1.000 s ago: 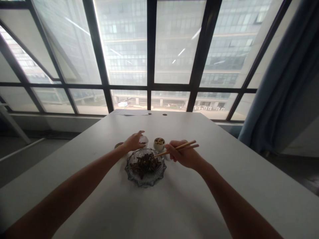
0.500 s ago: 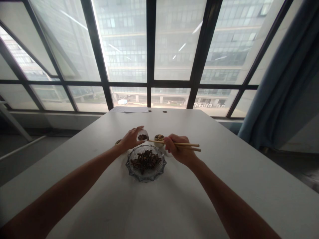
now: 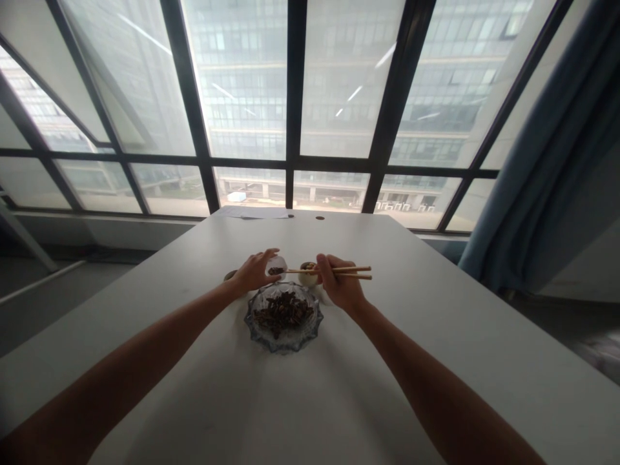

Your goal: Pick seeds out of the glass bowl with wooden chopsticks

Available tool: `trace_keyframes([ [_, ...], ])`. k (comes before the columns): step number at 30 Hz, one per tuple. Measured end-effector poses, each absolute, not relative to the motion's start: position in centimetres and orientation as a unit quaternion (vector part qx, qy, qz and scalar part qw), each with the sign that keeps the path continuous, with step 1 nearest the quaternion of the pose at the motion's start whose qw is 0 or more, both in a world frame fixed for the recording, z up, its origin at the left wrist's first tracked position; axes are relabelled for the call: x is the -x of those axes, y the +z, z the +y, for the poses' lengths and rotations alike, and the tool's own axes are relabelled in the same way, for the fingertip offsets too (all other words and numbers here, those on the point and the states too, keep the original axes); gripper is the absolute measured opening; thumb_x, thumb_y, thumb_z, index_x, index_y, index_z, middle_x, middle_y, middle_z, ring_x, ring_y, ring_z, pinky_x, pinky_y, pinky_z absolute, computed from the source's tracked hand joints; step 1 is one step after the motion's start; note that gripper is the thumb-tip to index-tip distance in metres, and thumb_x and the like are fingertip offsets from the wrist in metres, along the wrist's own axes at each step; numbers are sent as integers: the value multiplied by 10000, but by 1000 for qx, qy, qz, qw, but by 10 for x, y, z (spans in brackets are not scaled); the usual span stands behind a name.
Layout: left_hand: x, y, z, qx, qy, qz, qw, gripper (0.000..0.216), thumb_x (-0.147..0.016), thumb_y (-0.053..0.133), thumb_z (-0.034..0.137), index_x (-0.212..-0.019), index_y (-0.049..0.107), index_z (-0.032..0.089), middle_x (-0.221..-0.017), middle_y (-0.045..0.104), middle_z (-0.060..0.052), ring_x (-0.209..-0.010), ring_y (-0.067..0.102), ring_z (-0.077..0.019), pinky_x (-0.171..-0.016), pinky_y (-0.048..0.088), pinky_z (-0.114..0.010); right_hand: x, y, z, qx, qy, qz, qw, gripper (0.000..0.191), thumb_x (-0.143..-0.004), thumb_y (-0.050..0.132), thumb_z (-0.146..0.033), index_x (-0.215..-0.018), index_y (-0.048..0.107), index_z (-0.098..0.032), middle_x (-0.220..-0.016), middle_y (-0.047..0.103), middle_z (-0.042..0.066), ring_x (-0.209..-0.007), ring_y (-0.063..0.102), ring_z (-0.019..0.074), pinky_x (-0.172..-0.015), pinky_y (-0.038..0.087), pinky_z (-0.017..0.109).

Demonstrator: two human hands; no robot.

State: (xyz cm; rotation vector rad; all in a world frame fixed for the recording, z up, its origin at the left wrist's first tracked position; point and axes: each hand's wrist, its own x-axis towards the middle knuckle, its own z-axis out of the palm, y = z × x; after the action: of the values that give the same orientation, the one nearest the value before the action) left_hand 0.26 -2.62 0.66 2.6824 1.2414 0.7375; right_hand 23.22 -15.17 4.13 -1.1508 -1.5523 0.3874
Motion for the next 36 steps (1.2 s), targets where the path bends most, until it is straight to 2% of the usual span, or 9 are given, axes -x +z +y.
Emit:
trace_keyframes([
  [4,-4,7,-23,-868,222,438,69,727,-780,759,384,-1393,419,189,-1282,675,-156,-1191,636,-345,-1029,457,-481,-233,35,-163,501,218,-678,492,577,-927,482,-674,-679,633,-175,-495,597,23,-396,500,122,-400,393,247],
  [8,-6,6,-22,-861,209,457,81,701,-798,733,453,-1384,436,209,-1266,689,-149,-1177,647,-346,-1018,467,-472,-224,28,-165,499,180,-726,438,559,-931,502,-636,-621,605,-183,-534,634,43,-469,562,142,-472,439,261],
  [12,0,6,-25,-860,196,465,74,675,-848,648,540,-1381,472,164,-1316,653,-181,-1202,627,-357,-1046,445,-481,-224,30,-178,460,166,-784,383,572,-975,448,-576,-572,568,-189,-507,595,25,-464,532,124,-486,423,253],
  [15,19,6,-34,-870,212,441,60,626,-888,572,569,-1362,516,165,-1352,631,-166,-1246,593,-338,-1091,408,-480,-234,38,-191,458,172,-785,380,558,-992,423,-559,-608,596,-193,-520,609,29,-472,547,131,-476,428,251],
  [21,72,-10,-50,-831,293,472,21,559,-892,540,575,-1307,557,201,-1361,618,-141,-1302,533,-329,-1116,386,-501,-249,42,-195,479,102,-773,404,492,-952,537,-544,-626,644,-191,-522,605,23,-449,505,120,-456,388,248],
  [24,86,-26,-52,-794,322,512,56,620,-868,549,603,-1322,531,181,-1373,598,-166,-1294,539,-340,-1093,416,-506,-246,38,-191,440,64,-818,365,438,-963,548,-490,-668,667,-189,-556,603,27,-469,494,117,-482,373,254],
  [31,92,-51,-56,-744,354,535,185,871,-796,584,706,-1425,403,132,-1328,619,-197,-1172,633,-312,-1014,494,-474,-238,28,-190,374,-4,-889,265,439,-1031,446,-425,-720,647,-190,-595,603,37,-507,516,132,-537,360,270],
  [36,93,-52,-58,-737,359,537,199,880,-758,633,697,-1416,419,152,-1254,670,-168,-1111,668,-313,-981,515,-473,-235,23,-190,368,-73,-902,214,489,-1055,378,-426,-727,647,-182,-592,613,48,-512,516,136,-534,347,273],
])
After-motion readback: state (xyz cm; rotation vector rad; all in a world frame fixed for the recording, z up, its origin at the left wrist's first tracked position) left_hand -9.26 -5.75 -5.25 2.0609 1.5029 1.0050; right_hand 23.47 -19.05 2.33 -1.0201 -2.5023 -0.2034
